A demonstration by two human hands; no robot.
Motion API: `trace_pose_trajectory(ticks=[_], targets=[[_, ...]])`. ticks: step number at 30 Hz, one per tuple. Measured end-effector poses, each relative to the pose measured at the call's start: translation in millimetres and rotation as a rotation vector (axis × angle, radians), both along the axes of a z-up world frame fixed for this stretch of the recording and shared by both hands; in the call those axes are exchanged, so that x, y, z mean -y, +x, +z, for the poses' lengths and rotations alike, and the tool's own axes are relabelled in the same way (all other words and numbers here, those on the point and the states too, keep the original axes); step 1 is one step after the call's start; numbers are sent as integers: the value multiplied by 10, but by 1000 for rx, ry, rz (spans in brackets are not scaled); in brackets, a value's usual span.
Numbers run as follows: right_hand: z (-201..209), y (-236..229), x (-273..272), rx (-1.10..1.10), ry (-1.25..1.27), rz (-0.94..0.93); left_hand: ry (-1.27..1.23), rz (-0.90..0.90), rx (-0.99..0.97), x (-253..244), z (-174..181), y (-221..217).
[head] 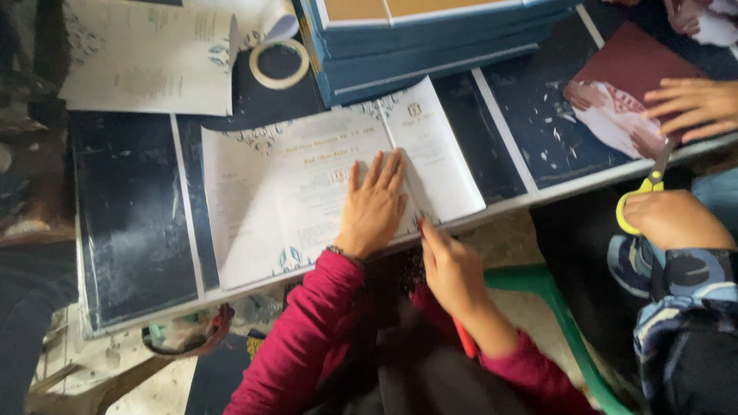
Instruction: The person places a printed sheet into a book cover, smooths it down, and folds the cover over. They repeat this process with multiple sheets and covers, stacking the finished items on the table.
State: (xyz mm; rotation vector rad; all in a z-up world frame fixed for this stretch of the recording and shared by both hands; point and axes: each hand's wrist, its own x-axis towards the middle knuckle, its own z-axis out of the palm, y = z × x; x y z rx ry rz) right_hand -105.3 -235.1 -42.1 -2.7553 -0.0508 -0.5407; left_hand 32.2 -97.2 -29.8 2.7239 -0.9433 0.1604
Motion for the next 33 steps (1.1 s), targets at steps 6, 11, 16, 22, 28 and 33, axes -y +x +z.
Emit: trace_pose_trajectory(ticks=[6,11,16,22,28,33], targets=[[58,236,62,-40,-122,-16,-15,-3,-60,-33,71,-20],[181,1595,9,-219,31,21,-80,86,-20,-25,-62,-1],[-141,2745,74,-210,-69,-7,-166,113,-22,-55,-154,82],[-59,2484,554,-220,-119,-236,-504,186,-77,-1314,-204,214],[141,1640,-130,-225,-60,-184,-348,893,6,-2506,-213,-12],[199,840,-385,-293,-40,-38,-358,954,43,-2485,-448,57]])
